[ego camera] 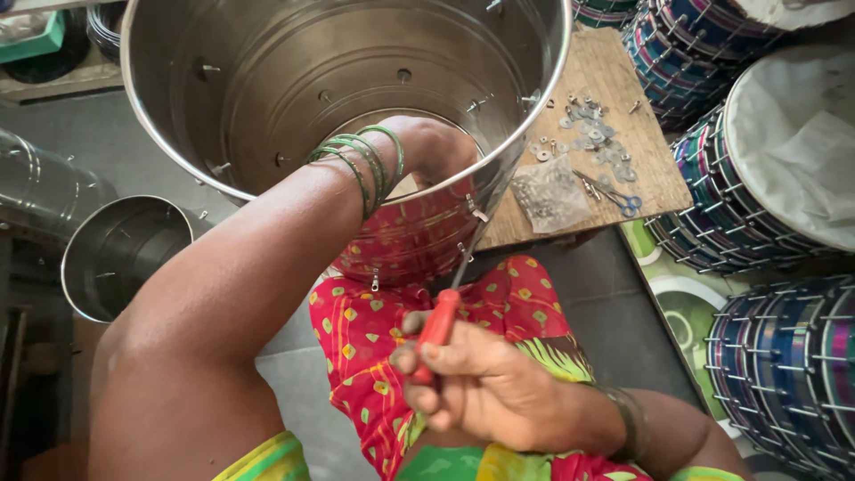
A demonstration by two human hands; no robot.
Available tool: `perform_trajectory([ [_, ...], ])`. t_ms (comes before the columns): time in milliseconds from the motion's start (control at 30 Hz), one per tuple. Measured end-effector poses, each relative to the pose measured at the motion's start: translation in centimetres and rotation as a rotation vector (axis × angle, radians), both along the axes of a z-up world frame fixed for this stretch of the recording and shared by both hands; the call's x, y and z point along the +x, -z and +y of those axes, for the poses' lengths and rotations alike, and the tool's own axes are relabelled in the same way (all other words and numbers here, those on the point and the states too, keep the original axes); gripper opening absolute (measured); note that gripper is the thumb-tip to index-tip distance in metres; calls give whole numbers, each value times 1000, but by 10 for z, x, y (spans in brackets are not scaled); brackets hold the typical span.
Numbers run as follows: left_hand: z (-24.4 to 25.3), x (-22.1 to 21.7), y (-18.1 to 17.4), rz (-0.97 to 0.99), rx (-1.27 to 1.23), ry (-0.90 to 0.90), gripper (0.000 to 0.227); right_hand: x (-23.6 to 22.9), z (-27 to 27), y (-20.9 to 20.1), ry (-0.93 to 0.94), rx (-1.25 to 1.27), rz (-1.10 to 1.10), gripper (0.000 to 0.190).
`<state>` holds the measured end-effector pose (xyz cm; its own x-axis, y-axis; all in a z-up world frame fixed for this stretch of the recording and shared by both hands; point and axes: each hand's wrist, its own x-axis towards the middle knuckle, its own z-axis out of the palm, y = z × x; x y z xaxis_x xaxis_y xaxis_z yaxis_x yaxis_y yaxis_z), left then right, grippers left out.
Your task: The person uses a red-handled screwdriver to tighten bolts around the rim of a large metal drum shell. They rotate the drum periodically to access different bolts and continue tightening them throughout the clip.
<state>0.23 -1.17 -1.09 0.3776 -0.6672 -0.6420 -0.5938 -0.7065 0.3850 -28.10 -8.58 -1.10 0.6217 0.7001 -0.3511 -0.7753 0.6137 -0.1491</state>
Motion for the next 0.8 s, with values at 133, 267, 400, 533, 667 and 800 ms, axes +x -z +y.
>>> perform_trajectory([
  [133,-2,-2,-8,-132,67,73,37,1,-10,-23,32,-116,-62,46],
  [267,-12,-2,-9,3,32,-110,33,-7,-13,-23,114,-294,-106,60],
  [400,-14,-3,-15,-87,26,-143,37,-14,-10,-16,190,-455,-113,75],
  [533,-14,-5,-22,-215,61,-81,37,-22,1,-12,358,-530,-166,78],
  [667,4,-6,-18,-338,-239,19,33,-29,12,-16,529,-622,-248,76],
  [800,11,-3,-7,-472,-378,135,30,-26,23,-24,636,-700,-571,40],
])
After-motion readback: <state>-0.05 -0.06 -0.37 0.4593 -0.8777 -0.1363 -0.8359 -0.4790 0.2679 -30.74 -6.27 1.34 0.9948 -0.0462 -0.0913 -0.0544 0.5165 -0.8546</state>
